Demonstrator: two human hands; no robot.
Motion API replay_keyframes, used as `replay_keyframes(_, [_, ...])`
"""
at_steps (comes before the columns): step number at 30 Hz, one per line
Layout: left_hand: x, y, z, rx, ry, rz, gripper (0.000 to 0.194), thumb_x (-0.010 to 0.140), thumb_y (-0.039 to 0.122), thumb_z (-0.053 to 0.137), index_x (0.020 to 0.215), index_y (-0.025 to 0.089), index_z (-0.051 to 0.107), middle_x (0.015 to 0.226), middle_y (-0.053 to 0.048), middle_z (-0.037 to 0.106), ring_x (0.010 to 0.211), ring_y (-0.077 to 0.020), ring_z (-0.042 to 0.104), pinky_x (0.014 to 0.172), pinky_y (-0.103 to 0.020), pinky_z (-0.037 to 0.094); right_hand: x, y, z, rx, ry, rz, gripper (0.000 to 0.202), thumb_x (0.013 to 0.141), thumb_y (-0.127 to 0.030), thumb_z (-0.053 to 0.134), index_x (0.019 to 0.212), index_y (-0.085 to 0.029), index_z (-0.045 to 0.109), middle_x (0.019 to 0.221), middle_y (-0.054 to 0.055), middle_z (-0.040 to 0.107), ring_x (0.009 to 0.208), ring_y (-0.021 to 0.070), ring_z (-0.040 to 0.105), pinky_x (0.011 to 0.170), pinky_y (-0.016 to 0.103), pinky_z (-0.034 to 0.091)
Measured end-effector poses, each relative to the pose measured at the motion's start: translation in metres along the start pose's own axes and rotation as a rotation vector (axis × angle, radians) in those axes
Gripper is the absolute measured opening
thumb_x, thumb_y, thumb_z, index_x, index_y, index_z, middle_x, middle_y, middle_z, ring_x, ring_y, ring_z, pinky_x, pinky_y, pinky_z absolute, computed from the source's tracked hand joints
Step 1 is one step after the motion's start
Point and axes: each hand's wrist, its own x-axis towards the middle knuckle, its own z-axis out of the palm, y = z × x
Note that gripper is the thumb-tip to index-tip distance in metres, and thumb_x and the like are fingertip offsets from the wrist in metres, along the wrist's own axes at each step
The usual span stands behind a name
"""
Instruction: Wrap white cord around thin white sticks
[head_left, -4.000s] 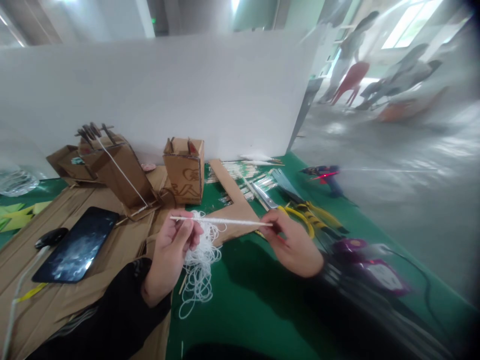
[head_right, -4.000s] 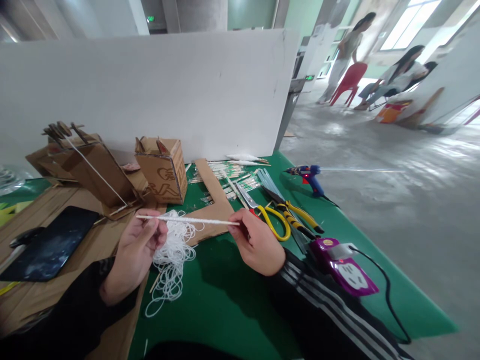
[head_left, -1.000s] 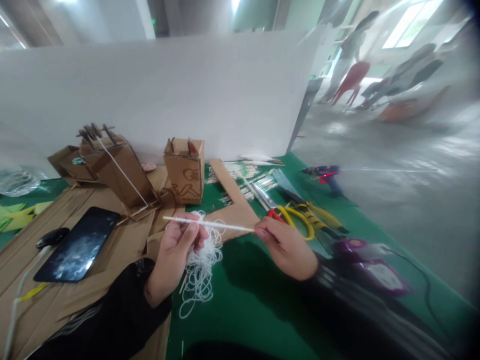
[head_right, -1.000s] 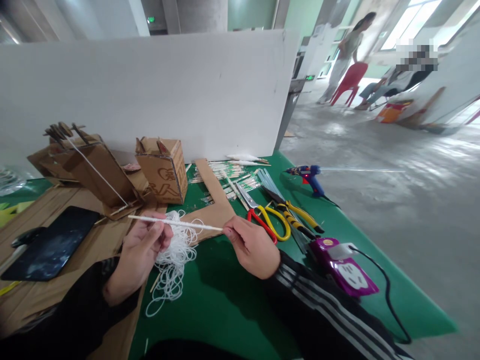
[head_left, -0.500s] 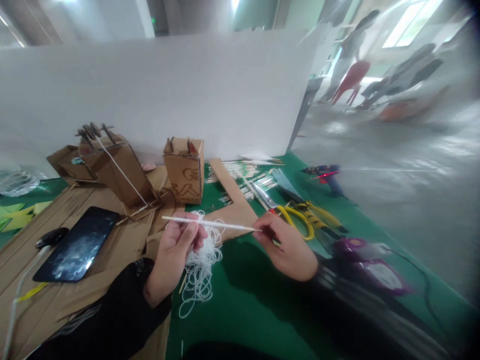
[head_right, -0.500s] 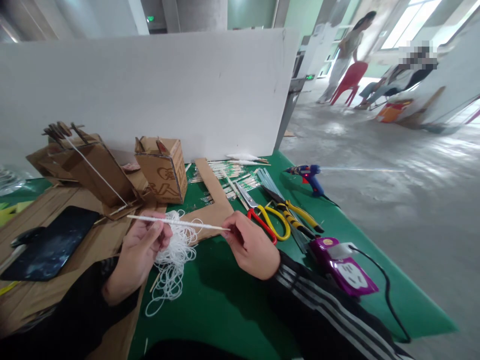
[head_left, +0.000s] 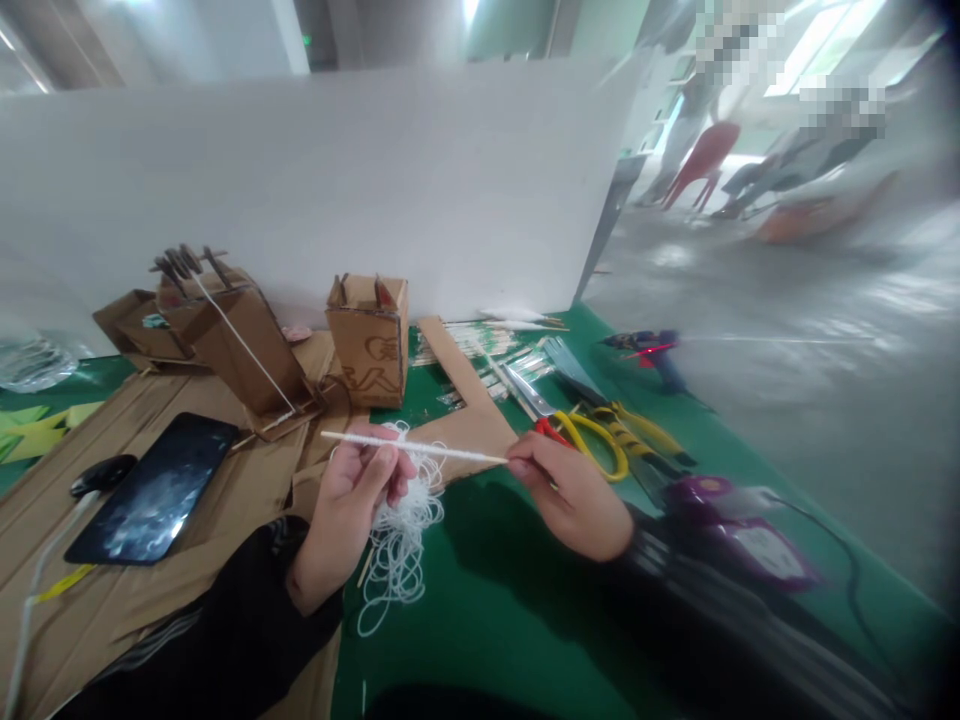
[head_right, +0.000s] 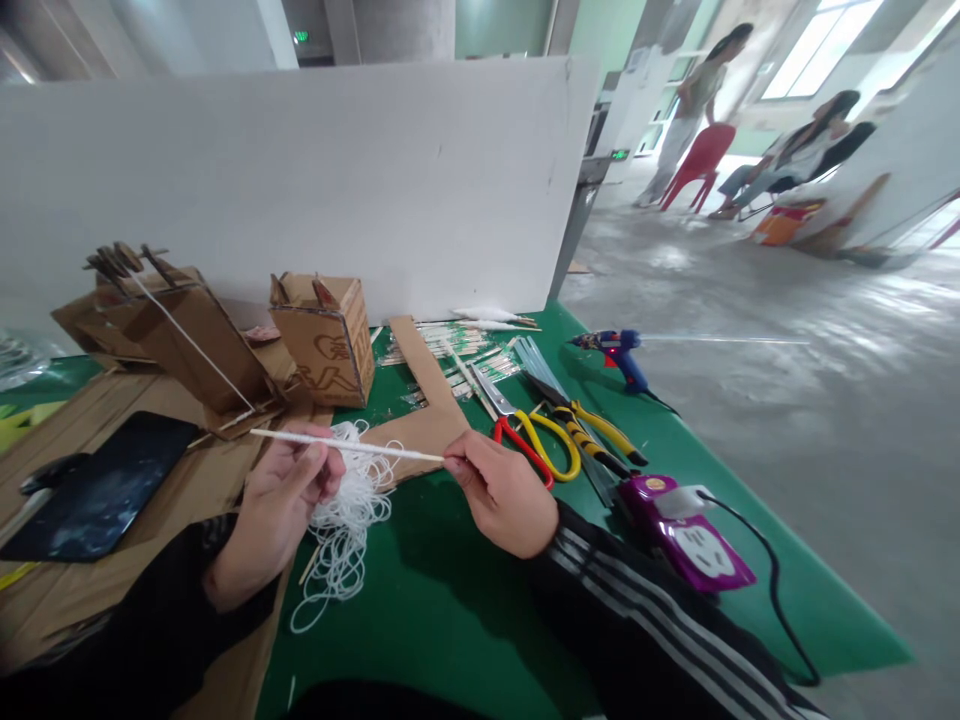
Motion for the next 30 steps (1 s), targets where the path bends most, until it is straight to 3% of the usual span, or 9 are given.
replay_keyframes(6, [0.0005, 0.0004, 0.0003, -0.009, 0.03, -0.02, 0.015, 0.088, 0.03, 0.06, 0.098, 0.02, 0.054, 0.07, 0.002, 0.061, 0.056, -0.0086, 0.052, 0.05, -0.019, 0.039, -0.0002, -0.0015, 0.0006, -0.007, -0.011, 0.051, 0.008, 0.094, -0.027, 0.047, 0.095, -0.02, 0.051, 0.078, 0.003, 0.057, 0.063, 0.0153, 0.053, 0.059, 0.028, 0.044])
replay_keyframes(12, [0.0007, -0.0012, -0.0005, -0.013, 0.022, -0.025, 0.015, 0.088, 0.03, 0.059, 0.099, 0.021, 0.054, 0.069, 0.002, 0.061, 0.056, -0.0085, 0.051, 0.05, -0.019, 0.039, -0.0002, -0.001, 0.0005, 0.008, -0.043, -0.019, 0.017, 0.096, -0.024, 0.041, 0.085, -0.02, 0.053, 0.076, 0.004, 0.058, 0.065, 0.0154, 0.053, 0.06, 0.028, 0.043])
replay_keyframes(17, [0.0011, -0.0019, -0.0008, -0.008, 0.008, -0.001, 0.013, 0.089, 0.029, 0.058, 0.099, 0.021, 0.054, 0.07, 0.002, 0.062, 0.057, -0.0082, 0.052, 0.05, -0.019, 0.039, 0.0, -0.0022, 0.0015, -0.023, -0.005, 0.058, 0.009, 0.093, -0.028, 0.048, 0.092, -0.019, 0.051, 0.075, 0.003, 0.056, 0.06, 0.0147, 0.05, 0.055, 0.027, 0.042])
replay_keyframes(21, [0.0001, -0.0015, -0.0005, -0.01, 0.015, -0.02, 0.014, 0.089, 0.029, 0.058, 0.1, 0.022, 0.053, 0.07, 0.003, 0.062, 0.057, -0.0084, 0.052, 0.05, -0.019, 0.039, -0.0006, -0.0029, 0.0017, 0.009, -0.023, -0.014, 0.012, 0.094, -0.024, 0.045, 0.085, -0.02, 0.051, 0.079, 0.004, 0.057, 0.063, 0.0146, 0.052, 0.058, 0.028, 0.043])
replay_keyframes(24, [-0.0001, -0.0012, 0.0, -0.013, 0.027, -0.022, 0.015, 0.088, 0.029, 0.059, 0.099, 0.021, 0.053, 0.069, 0.002, 0.062, 0.057, -0.0088, 0.053, 0.05, -0.019, 0.04, -0.0023, -0.0034, 0.0026, 0.039, 0.044, 0.001, 0.005, 0.093, -0.025, 0.048, 0.094, -0.02, 0.051, 0.079, 0.003, 0.055, 0.062, 0.0144, 0.052, 0.057, 0.028, 0.045])
replay_keyframes(27, [0.0003, -0.0009, 0.0005, -0.011, 0.037, -0.016, 0.015, 0.088, 0.029, 0.06, 0.098, 0.021, 0.053, 0.069, 0.002, 0.062, 0.056, -0.0088, 0.052, 0.05, -0.019, 0.039, -0.0037, -0.0039, 0.0046, 0.07, 0.113, 0.057, 0.015, 0.091, -0.027, 0.053, 0.104, -0.021, 0.048, 0.08, 0.002, 0.053, 0.06, 0.0135, 0.052, 0.056, 0.027, 0.046])
replay_keyframes(30, [0.0005, -0.0009, 0.0007, -0.005, 0.042, -0.018, 0.015, 0.087, 0.03, 0.061, 0.097, 0.021, 0.053, 0.069, 0.002, 0.063, 0.056, -0.009, 0.052, 0.05, -0.019, 0.039, -0.0033, -0.0042, 0.0055, 0.055, 0.114, 0.048, 0.006, 0.092, -0.024, 0.052, 0.097, -0.022, 0.051, 0.083, 0.003, 0.056, 0.064, 0.0145, 0.054, 0.057, 0.027, 0.046])
